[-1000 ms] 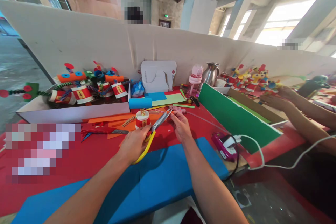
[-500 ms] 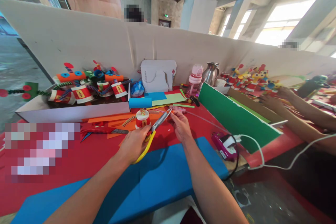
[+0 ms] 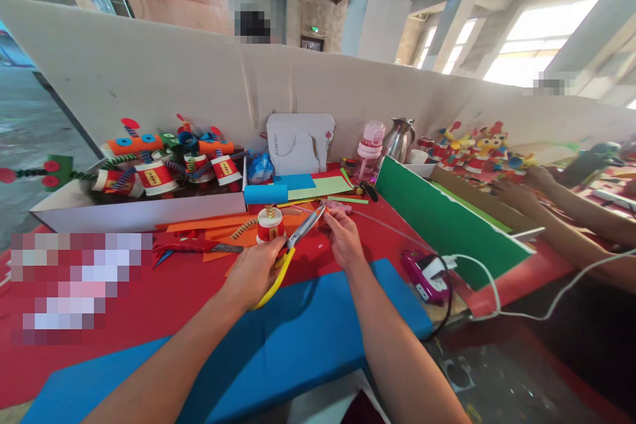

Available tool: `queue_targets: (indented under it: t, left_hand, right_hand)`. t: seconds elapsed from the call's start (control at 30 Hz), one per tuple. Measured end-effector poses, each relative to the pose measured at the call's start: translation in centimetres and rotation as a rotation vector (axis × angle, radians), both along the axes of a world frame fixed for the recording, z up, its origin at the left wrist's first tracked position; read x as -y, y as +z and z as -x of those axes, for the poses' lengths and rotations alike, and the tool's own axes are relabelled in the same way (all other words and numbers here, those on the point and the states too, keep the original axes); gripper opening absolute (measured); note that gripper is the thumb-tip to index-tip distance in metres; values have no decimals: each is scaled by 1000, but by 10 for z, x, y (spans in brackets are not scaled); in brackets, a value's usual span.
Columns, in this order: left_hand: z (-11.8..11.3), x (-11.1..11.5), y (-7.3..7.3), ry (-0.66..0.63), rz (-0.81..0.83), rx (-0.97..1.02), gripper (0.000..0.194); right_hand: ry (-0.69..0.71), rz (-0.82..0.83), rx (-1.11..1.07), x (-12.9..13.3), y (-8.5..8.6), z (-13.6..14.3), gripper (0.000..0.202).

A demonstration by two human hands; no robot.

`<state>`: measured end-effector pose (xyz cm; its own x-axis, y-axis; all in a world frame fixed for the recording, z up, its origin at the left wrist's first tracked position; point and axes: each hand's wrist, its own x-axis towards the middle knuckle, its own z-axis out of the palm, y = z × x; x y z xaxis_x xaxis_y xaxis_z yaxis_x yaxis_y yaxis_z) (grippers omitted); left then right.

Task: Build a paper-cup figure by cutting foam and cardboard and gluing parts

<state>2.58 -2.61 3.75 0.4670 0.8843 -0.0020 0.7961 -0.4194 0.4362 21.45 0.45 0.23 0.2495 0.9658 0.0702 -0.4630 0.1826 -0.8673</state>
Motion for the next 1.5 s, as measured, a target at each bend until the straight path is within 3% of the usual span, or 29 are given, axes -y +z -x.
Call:
queue_targets:
  t: [0.47, 1.1, 1.5]
  left_hand:
    - [3, -4, -11, -13, -35, -1, 25]
    - [4, -3, -9, -30, -38, -40, 19]
    - [3, -4, -7, -29, -24, -40, 26]
  right_hand:
    - [-20, -4, -1, 0, -2, 0, 30]
    - [-24, 12, 6, 0, 0, 1, 30]
    - [-2, -9, -22, -1, -3, 0, 29]
